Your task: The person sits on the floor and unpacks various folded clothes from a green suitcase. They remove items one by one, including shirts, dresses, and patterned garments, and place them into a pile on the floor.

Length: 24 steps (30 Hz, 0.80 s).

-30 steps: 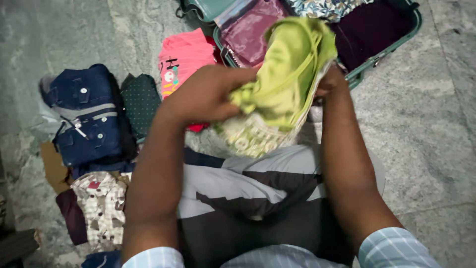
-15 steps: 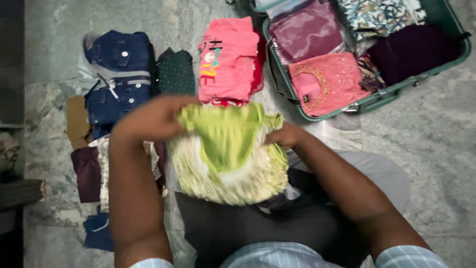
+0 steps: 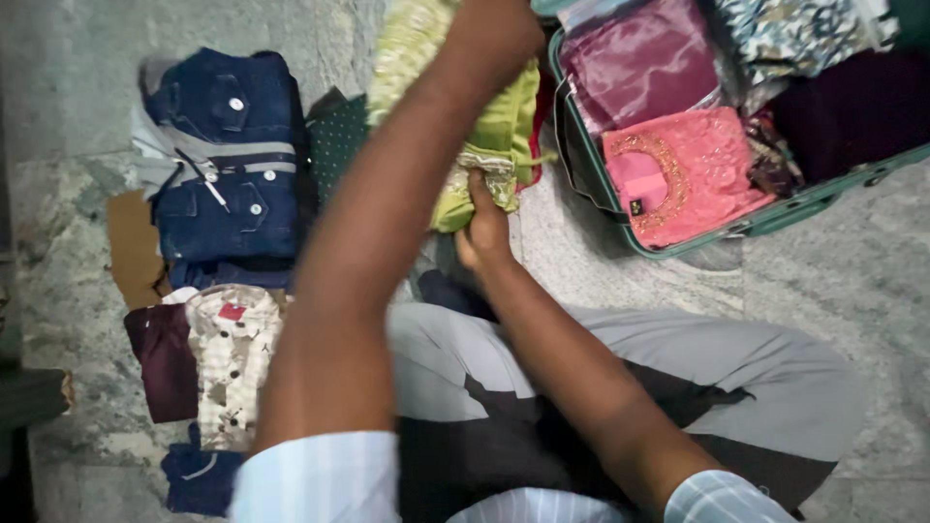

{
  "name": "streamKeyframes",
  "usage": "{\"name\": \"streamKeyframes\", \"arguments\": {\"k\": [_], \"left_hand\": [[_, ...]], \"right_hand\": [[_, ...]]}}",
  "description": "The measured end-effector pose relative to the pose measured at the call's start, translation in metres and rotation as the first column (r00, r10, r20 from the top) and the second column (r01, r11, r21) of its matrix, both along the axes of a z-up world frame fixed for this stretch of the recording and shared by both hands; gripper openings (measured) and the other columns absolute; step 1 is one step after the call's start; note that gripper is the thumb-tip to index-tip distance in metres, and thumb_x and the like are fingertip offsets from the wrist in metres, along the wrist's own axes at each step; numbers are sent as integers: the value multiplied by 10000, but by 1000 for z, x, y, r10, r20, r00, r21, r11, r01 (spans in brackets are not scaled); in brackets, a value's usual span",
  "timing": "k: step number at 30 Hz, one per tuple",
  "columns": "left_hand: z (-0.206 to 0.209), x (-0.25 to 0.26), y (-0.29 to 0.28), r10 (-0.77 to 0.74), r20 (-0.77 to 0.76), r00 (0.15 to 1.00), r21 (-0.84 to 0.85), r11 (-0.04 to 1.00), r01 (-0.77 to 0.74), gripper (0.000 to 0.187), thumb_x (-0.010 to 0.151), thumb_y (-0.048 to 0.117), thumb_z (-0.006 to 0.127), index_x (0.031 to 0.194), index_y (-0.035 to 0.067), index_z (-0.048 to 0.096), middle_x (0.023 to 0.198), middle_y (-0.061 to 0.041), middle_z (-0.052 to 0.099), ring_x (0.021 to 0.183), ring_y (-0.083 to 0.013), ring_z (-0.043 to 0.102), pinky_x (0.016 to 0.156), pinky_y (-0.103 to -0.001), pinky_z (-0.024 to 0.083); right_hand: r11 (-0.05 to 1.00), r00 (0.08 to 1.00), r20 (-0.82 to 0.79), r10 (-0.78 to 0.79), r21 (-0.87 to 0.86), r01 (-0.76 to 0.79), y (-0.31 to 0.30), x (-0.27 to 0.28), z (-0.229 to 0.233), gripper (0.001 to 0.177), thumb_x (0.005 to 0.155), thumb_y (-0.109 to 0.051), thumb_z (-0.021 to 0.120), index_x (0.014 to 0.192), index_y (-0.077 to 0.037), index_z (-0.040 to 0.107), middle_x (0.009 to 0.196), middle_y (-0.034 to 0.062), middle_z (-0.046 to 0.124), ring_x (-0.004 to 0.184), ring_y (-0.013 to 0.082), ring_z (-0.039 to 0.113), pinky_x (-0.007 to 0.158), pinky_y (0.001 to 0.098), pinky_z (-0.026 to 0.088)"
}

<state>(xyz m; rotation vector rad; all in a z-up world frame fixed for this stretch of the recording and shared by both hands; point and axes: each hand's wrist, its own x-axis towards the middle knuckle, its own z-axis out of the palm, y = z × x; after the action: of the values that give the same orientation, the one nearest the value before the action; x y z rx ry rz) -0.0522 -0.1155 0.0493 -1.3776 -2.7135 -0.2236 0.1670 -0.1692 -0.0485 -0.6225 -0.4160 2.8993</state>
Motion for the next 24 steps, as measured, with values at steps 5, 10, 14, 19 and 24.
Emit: {"name": "streamKeyframes", "arguments": {"k": [5,10,14,19,24], "left_hand": [[-79,40,-12,-206,-148,967,110,969,223,471,736,70,645,1193,171,688,1301,-121,662,1253,-335,592,1042,-556,432],[-27,52,-65,226,324,919,127,952,-279,389,1110,212,590,1498,191,575,1510,-73,583,1457,-312,504,1232,-443,397],[-28,61,-111,405,121,906,304,854,-422,598,964,361,736,1436,67,518,1415,-253,564,1319,-446,483,1082,-563,341],[-101,67,-157,443,619,649,381,553,-741,597,934,353,739,1373,2,537,1250,-297,660,1171,-458,626,970,-460,503],[-121,63,-184,386,820,422,242,434,-868,483,844,337,803,1119,-23,636,1049,-211,737,954,-276,708,834,-400,550]], "right_hand": [[997,964,258,62,24,-71,6,4,-41,547,1017,-385,574,1428,-29,509,1336,149,640,1187,284,638,1046,472,509],[996,977,212,15,79,-32,3,7,-58,611,1002,-422,621,1460,-38,491,1392,126,621,1246,265,624,1080,449,500],[996,955,294,37,65,-59,-3,-2,-55,639,979,-432,631,1464,-40,492,1396,125,613,1241,271,613,1077,451,495],[981,965,222,138,103,-164,-3,4,-53,686,974,-449,621,1505,-52,447,1442,109,578,1288,269,578,1109,469,466],[905,932,160,325,233,-356,11,18,-45,780,960,-572,584,1543,-86,405,1513,101,542,1362,268,539,1136,457,437]]}}
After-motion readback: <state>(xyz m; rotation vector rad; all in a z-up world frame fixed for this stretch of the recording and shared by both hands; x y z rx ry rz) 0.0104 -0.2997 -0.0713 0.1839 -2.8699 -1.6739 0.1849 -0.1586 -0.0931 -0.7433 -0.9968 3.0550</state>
